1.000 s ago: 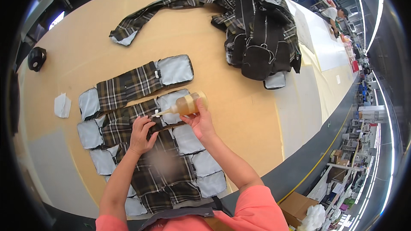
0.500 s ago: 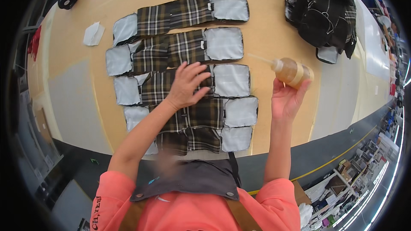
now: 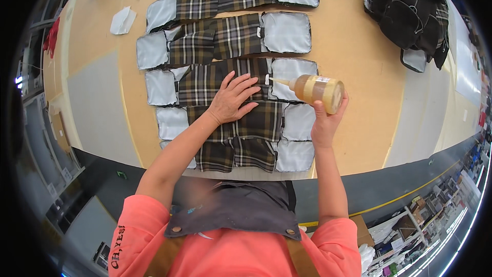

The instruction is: The person assembles plaid fabric bags by applying adhesive from a squeeze bottle to the edges of the fabric and pressing them onto a silver lining. They fold the fabric over the lining, smooth it down, and stack the finished bags on the table.

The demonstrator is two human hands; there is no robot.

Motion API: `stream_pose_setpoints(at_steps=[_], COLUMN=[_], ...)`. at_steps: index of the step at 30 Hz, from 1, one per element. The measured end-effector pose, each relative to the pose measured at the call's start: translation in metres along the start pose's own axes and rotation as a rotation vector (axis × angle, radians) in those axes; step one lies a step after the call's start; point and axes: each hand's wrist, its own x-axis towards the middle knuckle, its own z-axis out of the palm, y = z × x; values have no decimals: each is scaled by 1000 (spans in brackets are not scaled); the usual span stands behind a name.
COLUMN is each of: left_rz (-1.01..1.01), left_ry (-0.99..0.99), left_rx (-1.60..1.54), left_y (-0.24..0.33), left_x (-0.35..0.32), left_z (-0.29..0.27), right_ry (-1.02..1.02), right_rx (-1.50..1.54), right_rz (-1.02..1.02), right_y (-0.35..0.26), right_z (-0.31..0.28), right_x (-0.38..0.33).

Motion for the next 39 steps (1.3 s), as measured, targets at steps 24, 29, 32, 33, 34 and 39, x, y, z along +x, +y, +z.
stream_pose_setpoints(at_steps=[24,29,32,33,34,39], left_rz=[-18,-5,9,16,21,26], left_ry=[5,28,34,43,48,86], left_rx=[18,45,42,43,41,-7], left_y=[1,2,2,1,2,0], left_x=[2,-1,1,2,2,-4], left_z=[-2,-1,1,1,0,2], right_ry=[-61,-90,-5,24,56,56], right_rx=[-106,-79,267,496,725,1197], right_rz=[-22,24,245,340,434,420], right_y=[16,25,24,19,14,-20], right_z=[2,-8,-6,-7,-9,-41], right_x=[4,-1,3,8,11,1])
